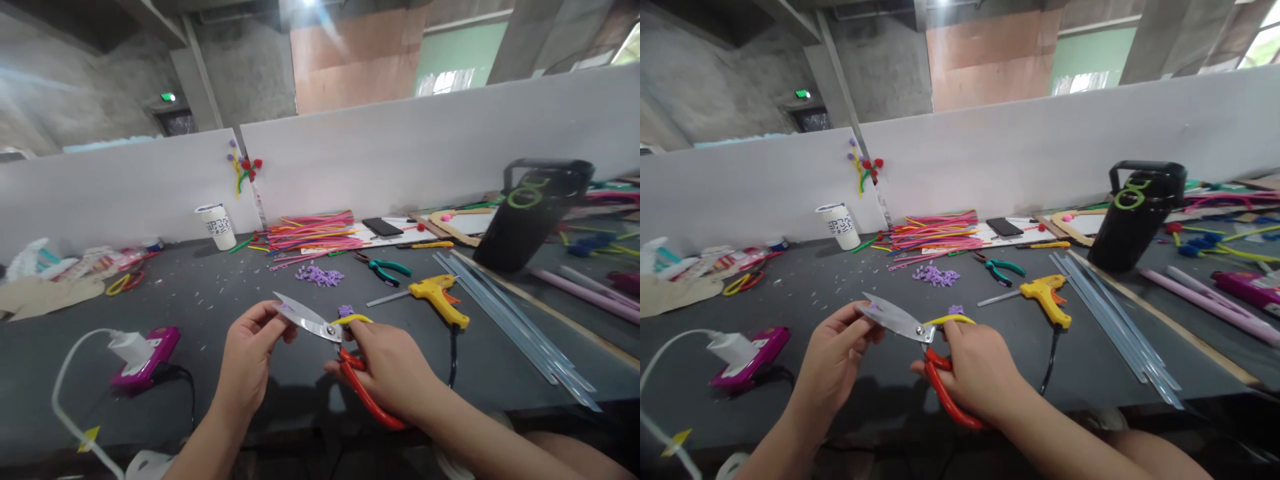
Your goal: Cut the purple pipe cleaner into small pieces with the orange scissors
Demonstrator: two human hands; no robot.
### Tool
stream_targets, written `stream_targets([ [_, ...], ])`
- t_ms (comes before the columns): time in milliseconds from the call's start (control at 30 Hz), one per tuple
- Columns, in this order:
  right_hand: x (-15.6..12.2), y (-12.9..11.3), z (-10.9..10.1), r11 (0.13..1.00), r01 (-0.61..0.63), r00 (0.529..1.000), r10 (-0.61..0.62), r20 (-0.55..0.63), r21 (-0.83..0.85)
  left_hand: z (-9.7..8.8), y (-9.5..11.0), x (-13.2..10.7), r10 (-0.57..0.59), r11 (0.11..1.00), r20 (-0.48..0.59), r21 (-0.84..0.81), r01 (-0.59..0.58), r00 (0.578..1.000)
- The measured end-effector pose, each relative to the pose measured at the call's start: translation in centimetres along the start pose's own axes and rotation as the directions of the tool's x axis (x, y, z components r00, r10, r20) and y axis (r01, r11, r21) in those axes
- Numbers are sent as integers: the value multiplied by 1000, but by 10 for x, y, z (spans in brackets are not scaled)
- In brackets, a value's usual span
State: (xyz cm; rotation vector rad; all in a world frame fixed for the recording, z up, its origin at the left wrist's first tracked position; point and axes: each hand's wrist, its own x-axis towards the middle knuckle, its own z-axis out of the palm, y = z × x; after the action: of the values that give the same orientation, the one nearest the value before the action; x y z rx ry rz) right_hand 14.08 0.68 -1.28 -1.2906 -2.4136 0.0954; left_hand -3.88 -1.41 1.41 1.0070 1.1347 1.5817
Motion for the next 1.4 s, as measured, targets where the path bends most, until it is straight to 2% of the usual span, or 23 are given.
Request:
stream_targets([
  [433, 0, -1, 4, 997, 34, 999, -37, -32, -71, -1, 2, 0, -7, 1000, 8, -10, 7, 1000],
  [733, 0, -2, 4, 997, 45, 999, -46, -18, -55, -1, 3, 1, -7, 1000, 25, -29, 8, 1000],
  [1167, 1, -4, 8, 996, 45, 998, -48, -41, -80, -10, 5, 4, 5, 1000, 64, -15, -4, 998],
  [1300, 1, -5, 7, 999, 14, 1000, -15, -17, -39, -13, 6, 3, -14, 1000, 50, -14, 15, 999],
  [1400, 3, -6, 5, 994, -44, 999, 43, 17, 99, -13, 5, 3, -26, 1000, 49, -14, 26, 998],
])
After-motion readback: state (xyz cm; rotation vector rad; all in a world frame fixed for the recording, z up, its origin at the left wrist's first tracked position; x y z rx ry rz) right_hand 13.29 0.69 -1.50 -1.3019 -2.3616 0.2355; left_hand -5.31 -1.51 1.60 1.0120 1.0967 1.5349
